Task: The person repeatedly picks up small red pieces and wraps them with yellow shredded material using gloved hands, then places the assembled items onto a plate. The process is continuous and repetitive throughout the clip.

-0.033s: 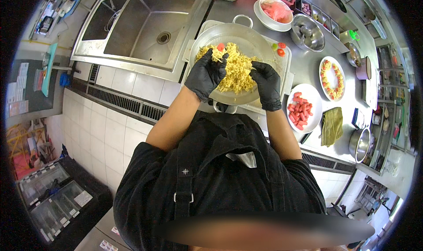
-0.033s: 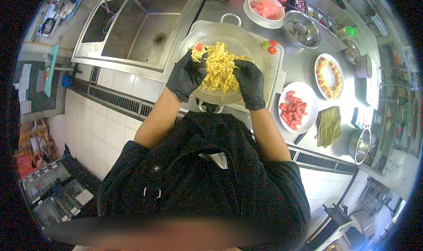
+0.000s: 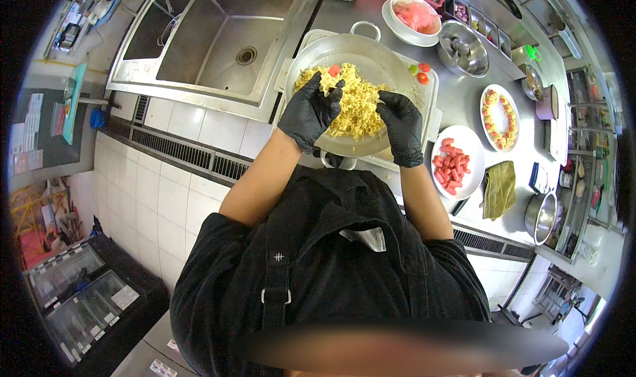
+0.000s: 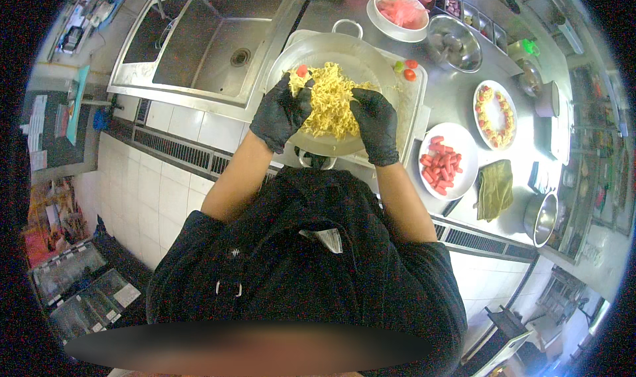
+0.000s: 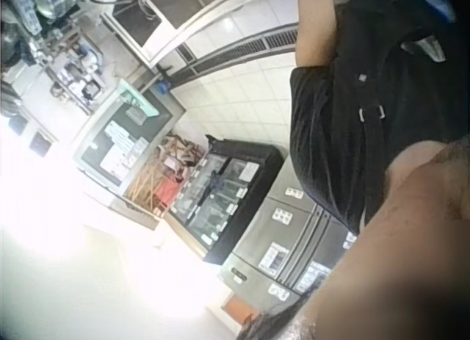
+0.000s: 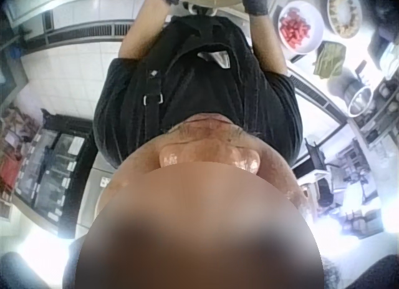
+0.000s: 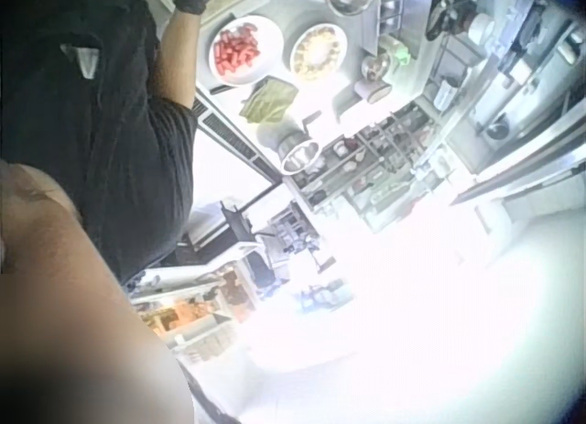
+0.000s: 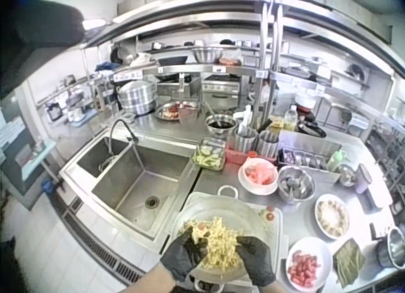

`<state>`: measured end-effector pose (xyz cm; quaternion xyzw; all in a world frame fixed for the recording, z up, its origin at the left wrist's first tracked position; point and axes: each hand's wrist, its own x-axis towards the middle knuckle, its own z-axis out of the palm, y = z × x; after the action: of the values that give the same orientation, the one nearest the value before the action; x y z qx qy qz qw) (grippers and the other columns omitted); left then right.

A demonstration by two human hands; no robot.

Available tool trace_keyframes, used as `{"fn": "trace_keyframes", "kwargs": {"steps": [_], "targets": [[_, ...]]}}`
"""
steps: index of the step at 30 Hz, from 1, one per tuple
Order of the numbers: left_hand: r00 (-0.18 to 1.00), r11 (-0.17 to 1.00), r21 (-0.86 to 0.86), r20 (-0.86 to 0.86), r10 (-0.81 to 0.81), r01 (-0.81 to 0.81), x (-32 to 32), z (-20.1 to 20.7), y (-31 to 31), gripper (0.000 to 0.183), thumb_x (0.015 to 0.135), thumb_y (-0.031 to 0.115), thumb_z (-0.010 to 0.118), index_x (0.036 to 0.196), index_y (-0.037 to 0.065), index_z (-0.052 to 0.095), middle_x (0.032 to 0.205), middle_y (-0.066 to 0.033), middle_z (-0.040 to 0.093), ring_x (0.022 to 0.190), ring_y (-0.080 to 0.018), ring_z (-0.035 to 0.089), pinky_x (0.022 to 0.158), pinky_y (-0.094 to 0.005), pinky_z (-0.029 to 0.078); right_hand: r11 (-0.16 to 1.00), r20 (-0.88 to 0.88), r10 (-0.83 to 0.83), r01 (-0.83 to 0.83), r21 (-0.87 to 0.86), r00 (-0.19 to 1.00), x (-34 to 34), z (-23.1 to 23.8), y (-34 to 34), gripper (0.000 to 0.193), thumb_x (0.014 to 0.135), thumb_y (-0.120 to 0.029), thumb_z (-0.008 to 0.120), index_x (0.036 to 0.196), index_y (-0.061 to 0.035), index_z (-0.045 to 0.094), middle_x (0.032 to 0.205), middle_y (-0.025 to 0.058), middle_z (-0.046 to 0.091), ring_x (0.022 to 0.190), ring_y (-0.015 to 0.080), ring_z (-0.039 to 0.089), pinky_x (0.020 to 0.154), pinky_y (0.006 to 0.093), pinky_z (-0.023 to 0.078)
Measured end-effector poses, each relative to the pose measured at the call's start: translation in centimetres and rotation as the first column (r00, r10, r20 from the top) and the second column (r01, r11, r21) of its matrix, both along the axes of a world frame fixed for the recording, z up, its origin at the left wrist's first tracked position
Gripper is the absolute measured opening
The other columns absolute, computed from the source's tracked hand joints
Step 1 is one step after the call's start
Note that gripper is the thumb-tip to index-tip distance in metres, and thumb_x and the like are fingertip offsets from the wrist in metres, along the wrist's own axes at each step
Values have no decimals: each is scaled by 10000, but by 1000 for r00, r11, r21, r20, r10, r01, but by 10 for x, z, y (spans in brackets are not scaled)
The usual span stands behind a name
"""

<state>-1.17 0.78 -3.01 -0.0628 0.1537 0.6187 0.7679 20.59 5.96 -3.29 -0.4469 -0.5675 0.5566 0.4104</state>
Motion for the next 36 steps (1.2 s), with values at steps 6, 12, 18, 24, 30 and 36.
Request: {"fn": "trace_keyframes", "kwargs": {"steps": [6,12,18,24,30,36], "targets": [[881,997,-7,-469,65,-78,15,10,-1,306,887,145,621,1165,43,548,1053,-105,635,937,-228,646,734,-309,563,981,61,22,-33,191,998,-15,47,3,186,831,-20,657,1016,-10,669,974,84,685,868,130,631,805,267,497],[463,980,191,-865,191,-47,26,11,-4,346,837,29,661,1167,70,566,1070,-67,636,972,-163,618,781,-269,517,909,221,-8,-85,409,975,-43,63,3,173,815,-30,678,984,2,675,969,83,690,856,115,633,784,268,501],[56,904,428,-903,427,3,33,20,-3,368,864,16,614,1229,47,575,1179,-84,614,1101,-180,557,956,-288,439,835,285,-58,-110,539,957,-51,52,-9,160,771,-23,666,931,-30,660,903,151,646,807,303,644,724,357,521],[115,945,327,-939,324,7,33,14,-2,308,863,-11,604,1170,4,595,1144,-98,622,1065,-166,572,932,-298,444,788,320,-14,-186,587,947,-50,52,-7,160,784,-9,630,939,-38,656,907,164,640,859,341,624,770,386,503],[215,922,381,-896,388,-75,34,7,3,292,871,-8,577,1160,24,605,1138,-122,615,995,-182,594,875,-296,464,810,277,-39,-132,572,960,-52,48,-11,229,805,7,637,1031,-22,653,975,134,672,851,222,662,749,298,519],[-320,872,428,-813,486,239,23,8,2,356,830,-8,592,1180,56,598,1095,-170,608,898,-250,605,786,-315,484,870,179,-1,-87,485,984,-51,52,-10,228,834,-9,597,1059,-29,629,996,169,663,847,280,675,737,330,530]]}}
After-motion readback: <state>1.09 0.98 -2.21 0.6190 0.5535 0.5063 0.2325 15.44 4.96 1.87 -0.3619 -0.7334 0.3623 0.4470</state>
